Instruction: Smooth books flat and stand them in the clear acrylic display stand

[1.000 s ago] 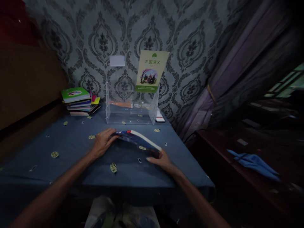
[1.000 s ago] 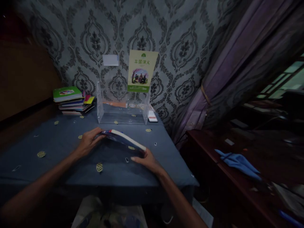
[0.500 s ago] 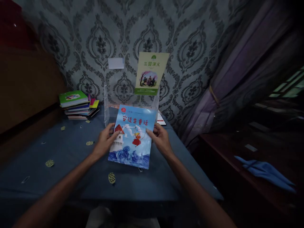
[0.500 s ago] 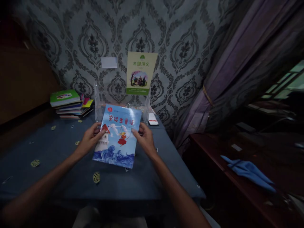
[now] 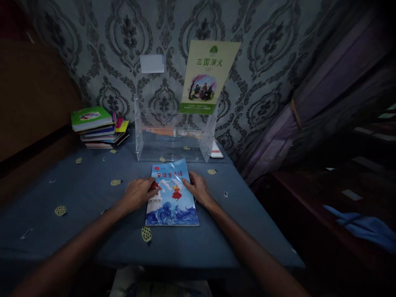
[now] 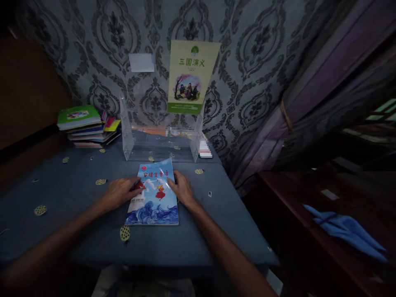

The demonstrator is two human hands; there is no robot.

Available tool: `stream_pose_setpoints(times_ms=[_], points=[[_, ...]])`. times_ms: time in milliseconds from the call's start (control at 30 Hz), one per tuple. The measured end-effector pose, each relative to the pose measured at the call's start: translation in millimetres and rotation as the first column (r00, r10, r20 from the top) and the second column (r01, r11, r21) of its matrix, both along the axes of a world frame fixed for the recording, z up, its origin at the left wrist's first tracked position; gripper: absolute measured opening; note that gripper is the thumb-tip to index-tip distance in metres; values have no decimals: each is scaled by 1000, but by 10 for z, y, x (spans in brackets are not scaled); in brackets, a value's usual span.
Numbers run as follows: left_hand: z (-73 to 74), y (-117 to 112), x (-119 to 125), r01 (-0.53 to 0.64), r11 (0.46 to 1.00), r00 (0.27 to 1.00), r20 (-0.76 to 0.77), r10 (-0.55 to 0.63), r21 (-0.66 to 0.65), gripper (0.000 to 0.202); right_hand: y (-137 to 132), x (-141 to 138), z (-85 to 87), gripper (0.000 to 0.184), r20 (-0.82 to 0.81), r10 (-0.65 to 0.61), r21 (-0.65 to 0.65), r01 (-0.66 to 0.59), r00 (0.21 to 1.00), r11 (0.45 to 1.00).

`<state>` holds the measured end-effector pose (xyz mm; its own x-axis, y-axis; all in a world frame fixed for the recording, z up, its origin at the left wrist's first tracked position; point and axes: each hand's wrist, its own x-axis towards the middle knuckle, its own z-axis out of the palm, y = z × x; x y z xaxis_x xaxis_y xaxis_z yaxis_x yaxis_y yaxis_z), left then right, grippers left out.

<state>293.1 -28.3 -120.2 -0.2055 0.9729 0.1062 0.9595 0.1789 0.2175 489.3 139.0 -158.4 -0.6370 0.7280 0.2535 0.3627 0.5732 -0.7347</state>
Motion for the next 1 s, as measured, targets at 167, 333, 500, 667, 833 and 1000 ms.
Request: stream_pose_setpoints(times_ms=[167, 333, 500, 667, 833, 1000], points=[[-17, 94, -144, 93, 993, 996, -17, -92, 74, 30, -47, 40, 58, 23, 68, -68, -11, 68, 995, 998], [-13, 150, -244, 186, 981, 980, 53, -190, 60, 36, -71, 55, 49, 22, 148, -155, 68, 147, 977, 987], [-85, 229, -283, 220, 973, 974, 49, -223, 71, 41, -58, 62, -3, 30, 100, -155, 105, 144, 983, 984], [-183, 430, -262, 283, 957, 959, -5, -283, 69, 38, -57, 70, -6, 40, 76, -147, 68, 142, 986, 988], [-250, 673, -203, 347, 935, 938, -27, -346, 71, 40, -42, 73, -18, 41, 35, -103, 38, 102, 994, 994], [-237, 894, -109, 392, 919, 920, -22, -391, 53, 40, -27, 72, -36, 40, 25, -107, 50, 105, 994, 993]])
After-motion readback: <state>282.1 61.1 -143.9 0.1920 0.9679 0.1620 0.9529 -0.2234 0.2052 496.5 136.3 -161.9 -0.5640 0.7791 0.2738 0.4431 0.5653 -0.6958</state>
